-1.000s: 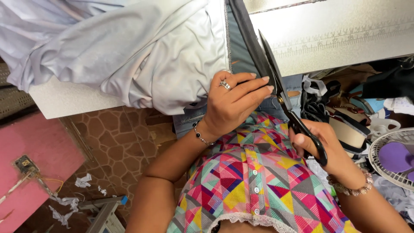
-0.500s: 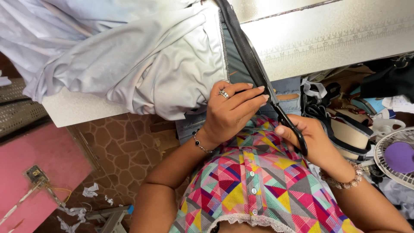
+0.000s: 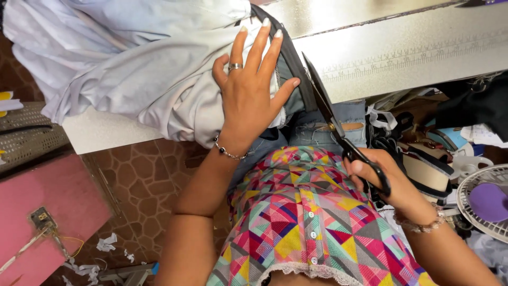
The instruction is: Trimming and cutting fabric pieces using large industrial scissors at a workbench.
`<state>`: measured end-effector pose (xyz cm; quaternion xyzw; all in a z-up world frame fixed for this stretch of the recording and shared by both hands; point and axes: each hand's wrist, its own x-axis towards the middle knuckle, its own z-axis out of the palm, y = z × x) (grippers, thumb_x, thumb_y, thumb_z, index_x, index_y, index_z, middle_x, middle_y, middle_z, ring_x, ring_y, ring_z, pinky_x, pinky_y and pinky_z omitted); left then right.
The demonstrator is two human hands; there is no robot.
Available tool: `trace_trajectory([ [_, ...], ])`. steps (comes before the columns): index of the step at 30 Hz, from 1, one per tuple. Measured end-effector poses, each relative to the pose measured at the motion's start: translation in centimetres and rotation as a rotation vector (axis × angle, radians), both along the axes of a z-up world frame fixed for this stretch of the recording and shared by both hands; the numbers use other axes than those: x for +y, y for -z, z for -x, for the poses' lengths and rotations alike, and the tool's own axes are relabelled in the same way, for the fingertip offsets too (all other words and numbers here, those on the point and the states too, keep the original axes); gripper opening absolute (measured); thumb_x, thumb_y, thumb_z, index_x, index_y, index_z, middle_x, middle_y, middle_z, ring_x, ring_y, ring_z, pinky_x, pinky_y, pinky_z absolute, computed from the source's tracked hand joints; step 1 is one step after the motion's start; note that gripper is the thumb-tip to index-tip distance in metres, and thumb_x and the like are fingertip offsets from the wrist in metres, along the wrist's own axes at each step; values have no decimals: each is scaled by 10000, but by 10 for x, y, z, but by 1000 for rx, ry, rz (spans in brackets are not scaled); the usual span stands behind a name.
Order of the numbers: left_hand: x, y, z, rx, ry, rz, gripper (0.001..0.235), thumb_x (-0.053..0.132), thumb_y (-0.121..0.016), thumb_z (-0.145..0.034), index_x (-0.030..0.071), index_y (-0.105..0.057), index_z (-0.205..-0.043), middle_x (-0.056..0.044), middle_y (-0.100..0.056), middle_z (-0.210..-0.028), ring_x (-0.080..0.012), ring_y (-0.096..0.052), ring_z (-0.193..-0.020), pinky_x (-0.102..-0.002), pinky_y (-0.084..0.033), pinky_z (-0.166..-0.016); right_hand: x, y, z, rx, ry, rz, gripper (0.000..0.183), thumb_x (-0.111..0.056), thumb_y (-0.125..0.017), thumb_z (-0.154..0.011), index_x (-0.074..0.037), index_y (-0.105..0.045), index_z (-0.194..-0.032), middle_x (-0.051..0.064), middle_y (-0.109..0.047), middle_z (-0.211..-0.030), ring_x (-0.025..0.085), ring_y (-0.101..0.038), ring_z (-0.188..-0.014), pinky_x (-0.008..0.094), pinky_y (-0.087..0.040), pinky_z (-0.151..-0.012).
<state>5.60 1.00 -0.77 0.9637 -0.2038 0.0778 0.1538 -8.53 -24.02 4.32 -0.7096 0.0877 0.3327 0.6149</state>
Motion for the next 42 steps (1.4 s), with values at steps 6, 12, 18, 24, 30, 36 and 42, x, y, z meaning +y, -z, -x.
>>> trace_trajectory([
  [6,-4,1,9,3,-65,-52,662,634,-724,-1023,211,-561,-1506,34,-471,-1579,-244,-386,-1487,-459,-350,-1065,5,25,11,-78,-52,292,531,-606,-568,-890,-134,-520,-654,-15,-504,-511,90,-501,-470,245,-347,-501],
  [12,-4,3,9,11,-59,-35,661,638,-710,-1033,214,-554,-1515,47,-462,-1588,-236,-386,-1493,-463,-349,-1079,8,28,10,-87,-77,487,530,-563,-657,-888,-127,-444,-673,-27,-361,-590,95,-341,-575,291,-255,-540],
  [18,-2,1,8,5,-58,-36,651,646,-689,-1044,211,-562,-1512,48,-461,-1587,-234,-374,-1497,-451,-347,-1081,11,22,6,-89,-89,592,564,-550,-708,-871,-111,-409,-682,-12,-317,-603,103,-316,-605,298,-256,-558],
  [24,-1,1,8,11,-56,-45,667,653,-702,-1047,208,-554,-1521,47,-449,-1594,-237,-360,-1502,-456,-350,-1083,5,25,5,-115,-62,485,566,-501,-647,-940,-134,-331,-649,-33,-281,-581,84,-278,-571,281,-219,-539],
  [30,-1,1,8,13,-59,-66,683,667,-720,-1046,221,-541,-1532,56,-442,-1600,-232,-356,-1506,-455,-353,-1087,4,20,3,-100,-95,486,549,-600,-612,-884,-126,-454,-657,-27,-360,-557,90,-333,-545,282,-253,-531],
  [36,-2,1,7,-1,-58,-62,662,664,-688,-1052,210,-565,-1518,48,-447,-1592,-232,-360,-1501,-454,-349,-1081,8,21,3,-65,-88,587,555,-528,-716,-884,-120,-406,-671,-19,-321,-590,106,-315,-601,295,-262,-561],
  [42,-2,-1,7,12,-59,-43,667,648,-713,-1039,204,-566,-1514,46,-451,-1591,-235,-366,-1501,-456,-344,-1081,12,15,-2,-49,-25,449,532,-425,-685,-950,-132,-381,-627,-26,-347,-535,81,-329,-522,268,-267,-506],
])
